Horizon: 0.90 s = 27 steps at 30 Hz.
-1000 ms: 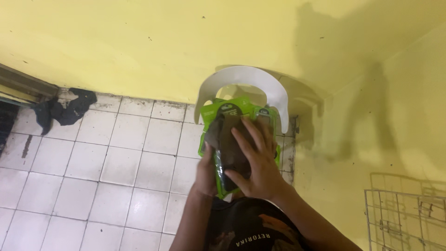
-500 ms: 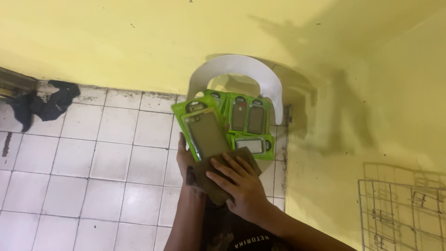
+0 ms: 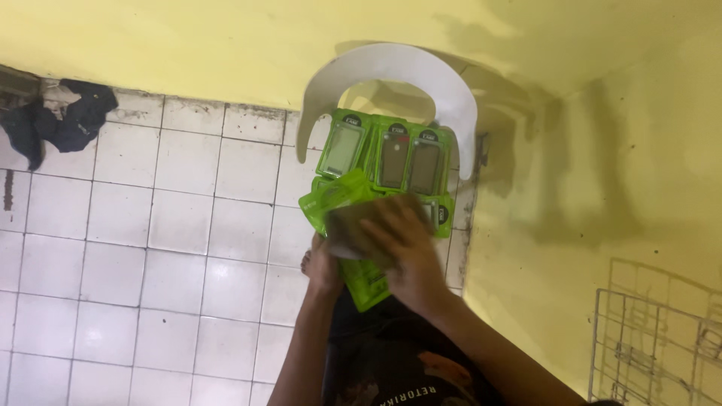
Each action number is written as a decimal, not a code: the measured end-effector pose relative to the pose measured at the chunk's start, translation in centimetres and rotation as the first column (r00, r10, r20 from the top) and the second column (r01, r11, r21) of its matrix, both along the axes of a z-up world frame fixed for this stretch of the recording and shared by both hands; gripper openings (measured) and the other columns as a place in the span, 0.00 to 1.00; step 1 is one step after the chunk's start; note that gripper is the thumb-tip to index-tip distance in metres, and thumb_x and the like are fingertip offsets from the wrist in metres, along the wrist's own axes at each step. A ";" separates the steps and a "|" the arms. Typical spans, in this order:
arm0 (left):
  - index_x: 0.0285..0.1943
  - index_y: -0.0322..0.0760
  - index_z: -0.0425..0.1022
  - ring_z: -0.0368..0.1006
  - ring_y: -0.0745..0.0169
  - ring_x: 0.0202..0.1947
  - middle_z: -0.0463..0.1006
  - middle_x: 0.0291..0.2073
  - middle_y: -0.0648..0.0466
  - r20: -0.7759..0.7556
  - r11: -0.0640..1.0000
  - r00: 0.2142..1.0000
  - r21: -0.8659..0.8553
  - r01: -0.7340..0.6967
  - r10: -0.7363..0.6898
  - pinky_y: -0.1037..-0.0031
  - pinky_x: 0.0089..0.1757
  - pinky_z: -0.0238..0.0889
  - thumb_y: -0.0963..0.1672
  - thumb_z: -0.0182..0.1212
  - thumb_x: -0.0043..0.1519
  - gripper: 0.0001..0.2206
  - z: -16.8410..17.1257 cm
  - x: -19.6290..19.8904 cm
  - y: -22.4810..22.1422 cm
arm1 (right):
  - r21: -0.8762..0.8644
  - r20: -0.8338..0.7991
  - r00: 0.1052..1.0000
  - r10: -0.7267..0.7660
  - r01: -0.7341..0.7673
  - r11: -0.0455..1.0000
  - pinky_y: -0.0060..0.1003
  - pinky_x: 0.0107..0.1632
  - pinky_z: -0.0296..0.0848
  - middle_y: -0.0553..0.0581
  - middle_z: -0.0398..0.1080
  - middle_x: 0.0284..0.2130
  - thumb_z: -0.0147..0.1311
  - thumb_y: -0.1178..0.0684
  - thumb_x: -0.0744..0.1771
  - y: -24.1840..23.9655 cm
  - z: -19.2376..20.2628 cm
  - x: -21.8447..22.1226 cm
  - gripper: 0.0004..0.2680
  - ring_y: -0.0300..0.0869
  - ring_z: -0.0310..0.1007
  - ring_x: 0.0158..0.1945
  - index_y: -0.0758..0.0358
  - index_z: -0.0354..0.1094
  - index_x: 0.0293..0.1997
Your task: The person picks up packaged phone cases from a white plastic chair, wipes each package with a cloth, and hangs them on a wall-mounted wire grid. The person repeats this process for multiple phone cases of different colors.
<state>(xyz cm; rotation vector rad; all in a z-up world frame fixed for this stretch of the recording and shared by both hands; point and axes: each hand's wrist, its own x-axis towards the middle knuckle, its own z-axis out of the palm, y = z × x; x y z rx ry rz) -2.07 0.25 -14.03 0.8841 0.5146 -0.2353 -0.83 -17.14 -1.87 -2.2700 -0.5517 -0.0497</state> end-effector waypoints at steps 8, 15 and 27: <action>0.73 0.31 0.58 0.66 0.41 0.63 0.68 0.64 0.39 -0.171 0.735 0.985 -0.663 -0.143 0.037 0.54 0.61 0.62 0.53 0.39 0.70 0.28 1.6 1.7 1.8 | -0.024 -0.302 0.908 0.289 -0.311 0.950 0.63 0.73 0.47 0.56 0.59 0.69 0.57 0.63 0.61 0.6 -0.8 -0.8 0.24 0.58 0.47 0.76 0.51 0.67 0.65; 0.72 0.29 0.59 0.67 0.45 0.63 0.69 0.63 0.41 -0.347 0.898 0.904 -0.267 -0.350 0.250 0.56 0.59 0.63 0.51 0.42 0.73 0.25 -1.4 2.2 3.9 | -0.012 -0.766 0.641 0.050 -0.092 0.996 0.52 0.66 0.64 0.59 0.72 0.59 0.46 0.54 0.69 -6.8 -12.5 3.7 0.16 0.51 0.71 0.60 0.52 0.69 0.65; 0.71 0.29 0.58 0.69 0.45 0.62 0.71 0.61 0.40 -0.394 0.924 0.916 -0.316 -0.217 0.080 0.55 0.58 0.65 0.49 0.43 0.69 0.25 -3.3 -0.9 3.2 | -0.025 -0.741 0.520 -0.425 0.610 0.792 0.41 0.50 0.72 0.65 0.76 0.49 0.65 0.49 0.63 -9.2 -37.7 11.1 0.20 0.49 0.75 0.49 0.71 0.70 0.57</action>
